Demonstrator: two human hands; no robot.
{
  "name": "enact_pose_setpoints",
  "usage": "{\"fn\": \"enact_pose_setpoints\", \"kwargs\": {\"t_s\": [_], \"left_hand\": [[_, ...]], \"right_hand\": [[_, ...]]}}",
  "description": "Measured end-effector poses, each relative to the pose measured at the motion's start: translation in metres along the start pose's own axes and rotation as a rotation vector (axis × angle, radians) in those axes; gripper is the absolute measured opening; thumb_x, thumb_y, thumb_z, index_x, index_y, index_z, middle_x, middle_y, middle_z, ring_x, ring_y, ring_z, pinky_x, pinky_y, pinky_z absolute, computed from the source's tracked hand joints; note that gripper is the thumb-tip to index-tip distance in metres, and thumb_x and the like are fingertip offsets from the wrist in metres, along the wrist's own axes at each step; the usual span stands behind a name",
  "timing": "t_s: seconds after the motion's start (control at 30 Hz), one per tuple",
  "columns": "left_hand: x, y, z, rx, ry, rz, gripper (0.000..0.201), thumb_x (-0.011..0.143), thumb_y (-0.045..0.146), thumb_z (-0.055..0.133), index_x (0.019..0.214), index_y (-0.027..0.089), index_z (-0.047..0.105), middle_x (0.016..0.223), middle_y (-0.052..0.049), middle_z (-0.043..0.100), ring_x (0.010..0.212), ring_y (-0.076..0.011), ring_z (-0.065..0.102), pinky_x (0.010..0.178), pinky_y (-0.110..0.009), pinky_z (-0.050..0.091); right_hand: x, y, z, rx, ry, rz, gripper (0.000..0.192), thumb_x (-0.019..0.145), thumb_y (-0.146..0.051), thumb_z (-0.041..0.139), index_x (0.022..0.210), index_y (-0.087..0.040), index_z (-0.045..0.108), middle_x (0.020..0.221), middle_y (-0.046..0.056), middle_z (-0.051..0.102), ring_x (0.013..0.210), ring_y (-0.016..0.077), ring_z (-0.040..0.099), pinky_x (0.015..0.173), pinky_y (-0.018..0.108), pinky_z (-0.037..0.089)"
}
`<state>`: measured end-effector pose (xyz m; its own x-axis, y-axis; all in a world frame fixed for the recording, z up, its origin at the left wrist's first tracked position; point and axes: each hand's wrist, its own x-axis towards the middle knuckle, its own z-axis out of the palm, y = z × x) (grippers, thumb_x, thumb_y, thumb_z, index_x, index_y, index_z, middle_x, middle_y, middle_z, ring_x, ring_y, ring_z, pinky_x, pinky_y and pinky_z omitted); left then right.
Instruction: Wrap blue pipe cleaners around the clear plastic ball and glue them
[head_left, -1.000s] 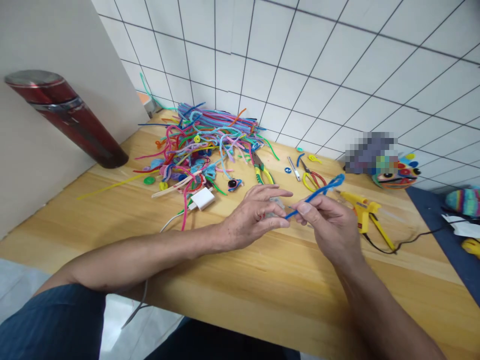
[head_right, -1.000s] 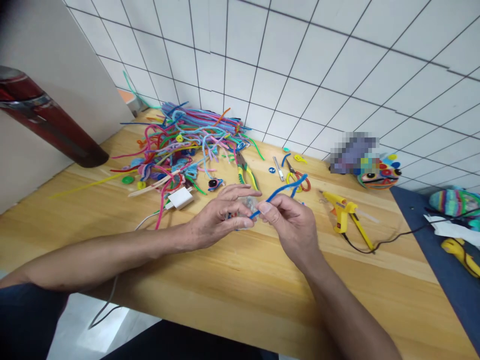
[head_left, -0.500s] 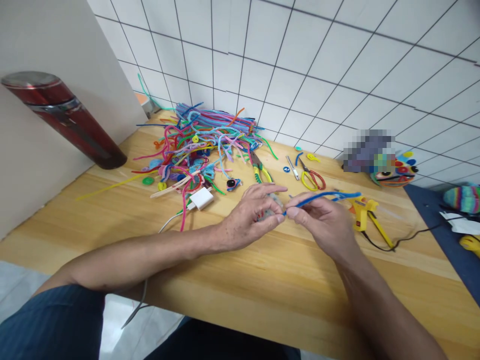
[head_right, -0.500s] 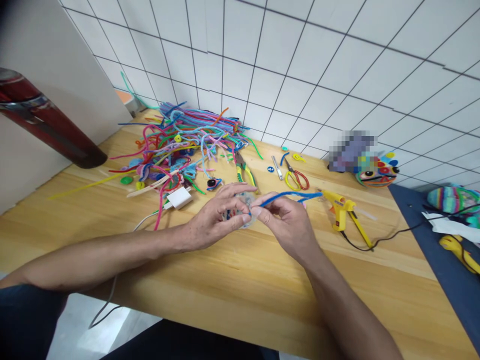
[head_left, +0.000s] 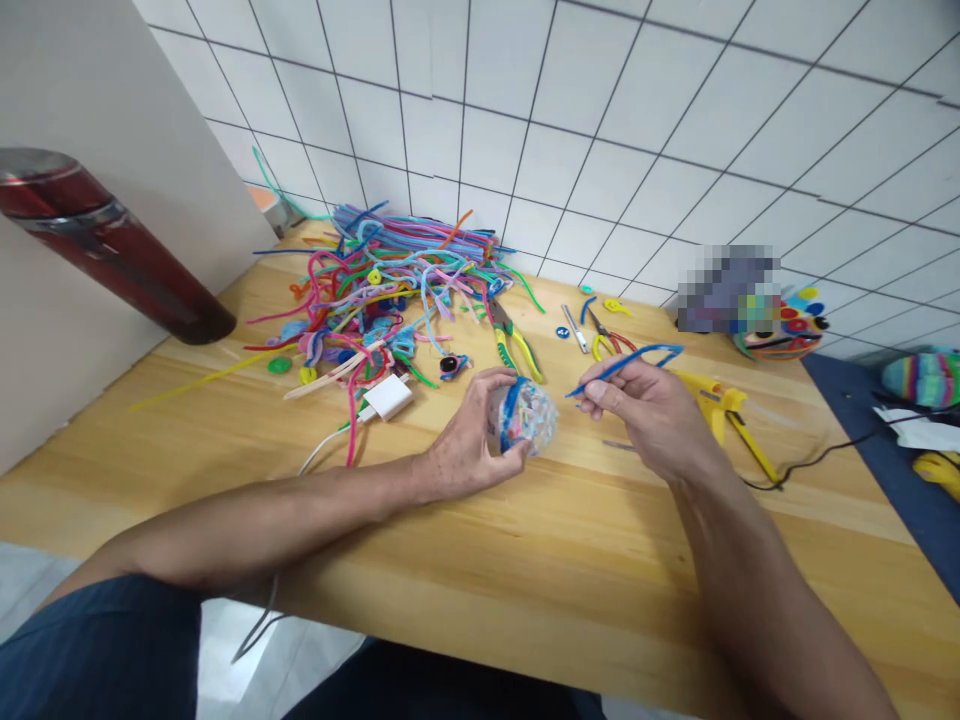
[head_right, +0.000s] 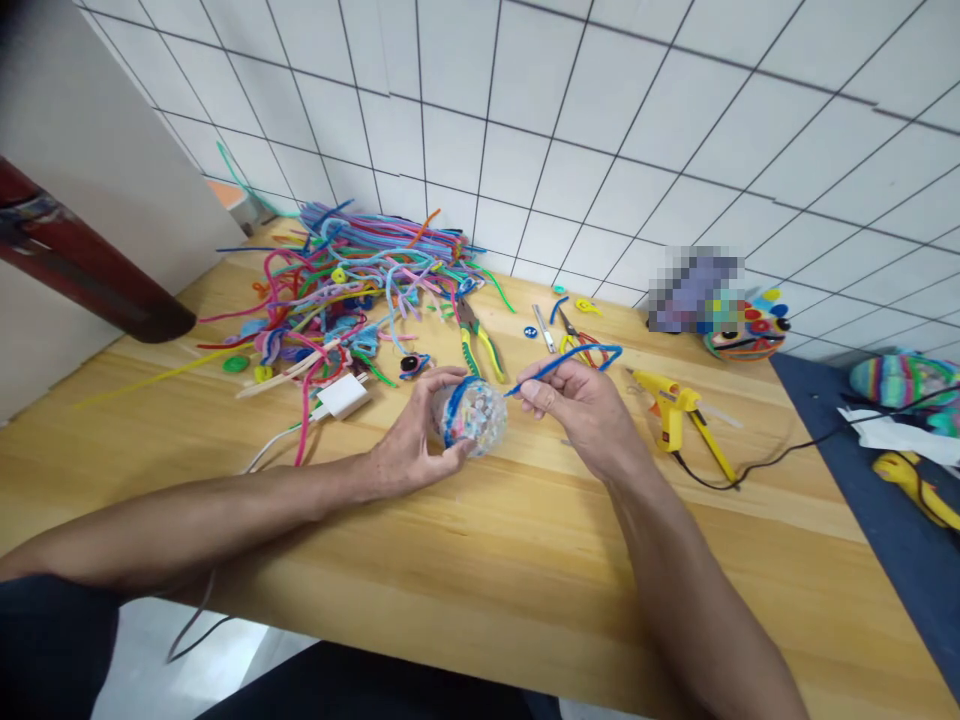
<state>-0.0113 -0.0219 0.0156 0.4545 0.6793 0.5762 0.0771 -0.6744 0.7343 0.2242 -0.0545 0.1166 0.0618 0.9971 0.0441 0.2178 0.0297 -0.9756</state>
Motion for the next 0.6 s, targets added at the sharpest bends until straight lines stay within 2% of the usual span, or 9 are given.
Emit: {"fn": "enact_pose_setpoints", "kwargs": {"t_s": [0.13,0.3,0.4,0.6], "left_hand": [[0.003,0.000,0.003,-0.036,-0.083,0.040,0.080,0.090,0.039,0.085,0.152,0.025,0.037,0.154,-0.019,0.053,0.148,-0.0357,0.055,0.123,-0.059,0.050],[0.004,-0.006,0.006,-0.054,-0.127,0.081,0.085,0.091,0.045,0.084,0.158,0.027,0.035,0.159,-0.021,0.050,0.156,-0.0382,0.048,0.126,-0.063,0.047],[0.004,-0.008,0.007,-0.052,-0.106,0.093,0.085,0.092,0.046,0.083,0.159,0.027,0.034,0.157,-0.021,0.051,0.155,-0.0381,0.049,0.126,-0.063,0.047],[0.005,-0.006,0.005,-0.040,-0.093,0.069,0.084,0.093,0.051,0.082,0.158,0.025,0.035,0.157,-0.022,0.051,0.154,-0.0382,0.050,0.127,-0.061,0.047]], "right_hand": [[-0.004,-0.006,0.006,-0.066,-0.108,-0.010,0.041,0.071,-0.061,0.094,0.081,-0.024,0.080,0.080,0.003,0.076,0.077,0.0184,0.070,0.074,0.032,0.059],[-0.006,-0.005,0.011,-0.146,-0.248,0.044,0.038,0.075,-0.061,0.091,0.083,-0.024,0.082,0.087,0.004,0.080,0.079,0.0205,0.071,0.076,0.036,0.060],[-0.007,0.001,0.010,-0.178,-0.244,0.072,0.038,0.077,-0.059,0.090,0.087,-0.023,0.083,0.087,0.005,0.080,0.079,0.0212,0.071,0.077,0.036,0.059],[-0.008,0.011,0.013,-0.269,-0.216,0.039,0.042,0.080,-0.063,0.085,0.090,-0.022,0.082,0.084,0.005,0.077,0.080,0.0225,0.070,0.075,0.037,0.057]]}}
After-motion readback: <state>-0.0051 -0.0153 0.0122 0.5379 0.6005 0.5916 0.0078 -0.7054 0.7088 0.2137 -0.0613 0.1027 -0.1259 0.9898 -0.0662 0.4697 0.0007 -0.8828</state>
